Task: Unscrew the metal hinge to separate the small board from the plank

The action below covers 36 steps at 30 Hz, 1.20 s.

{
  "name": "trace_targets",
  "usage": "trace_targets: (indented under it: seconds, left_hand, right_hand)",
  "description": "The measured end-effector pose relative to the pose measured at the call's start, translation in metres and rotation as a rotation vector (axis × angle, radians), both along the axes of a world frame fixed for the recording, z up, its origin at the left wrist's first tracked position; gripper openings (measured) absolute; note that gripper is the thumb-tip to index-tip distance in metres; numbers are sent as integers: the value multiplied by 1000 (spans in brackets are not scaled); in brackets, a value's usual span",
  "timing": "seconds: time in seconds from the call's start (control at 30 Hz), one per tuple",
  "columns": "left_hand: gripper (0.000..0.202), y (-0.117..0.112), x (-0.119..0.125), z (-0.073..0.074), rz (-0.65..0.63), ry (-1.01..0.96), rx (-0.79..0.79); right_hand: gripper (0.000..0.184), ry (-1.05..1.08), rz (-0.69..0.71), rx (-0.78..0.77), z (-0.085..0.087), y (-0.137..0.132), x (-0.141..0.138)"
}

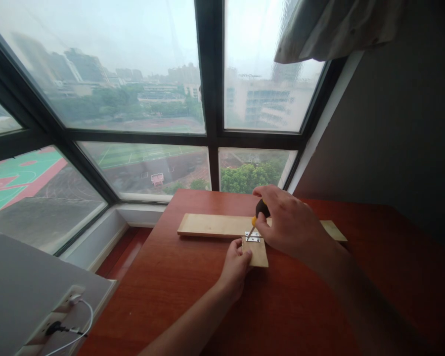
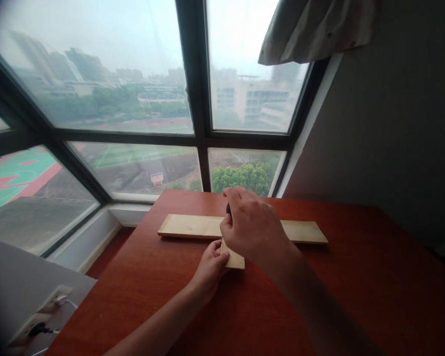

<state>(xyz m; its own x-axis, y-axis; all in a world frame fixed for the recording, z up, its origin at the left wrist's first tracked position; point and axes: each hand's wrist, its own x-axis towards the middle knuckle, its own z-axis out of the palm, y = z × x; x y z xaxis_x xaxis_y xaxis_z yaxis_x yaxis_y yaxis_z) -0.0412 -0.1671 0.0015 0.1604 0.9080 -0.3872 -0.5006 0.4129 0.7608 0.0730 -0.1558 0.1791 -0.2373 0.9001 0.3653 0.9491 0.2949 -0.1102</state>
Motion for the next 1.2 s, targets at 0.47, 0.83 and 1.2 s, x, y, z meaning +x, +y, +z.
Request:
trace_targets:
  seconds: [0.47,0.83,1.2]
  left_hand:
    - [42,1,0,0,7,-3,1]
    - [40,0,0,0,-2,7,9]
    - [39,1,0,-4,-9,11,13]
  right_hand:
    - [38,9,-29,-11,0,0,0]
    - [38,15,-17,-9,-3,3,4]
    - [34,39,-75,-12,-5,6,3]
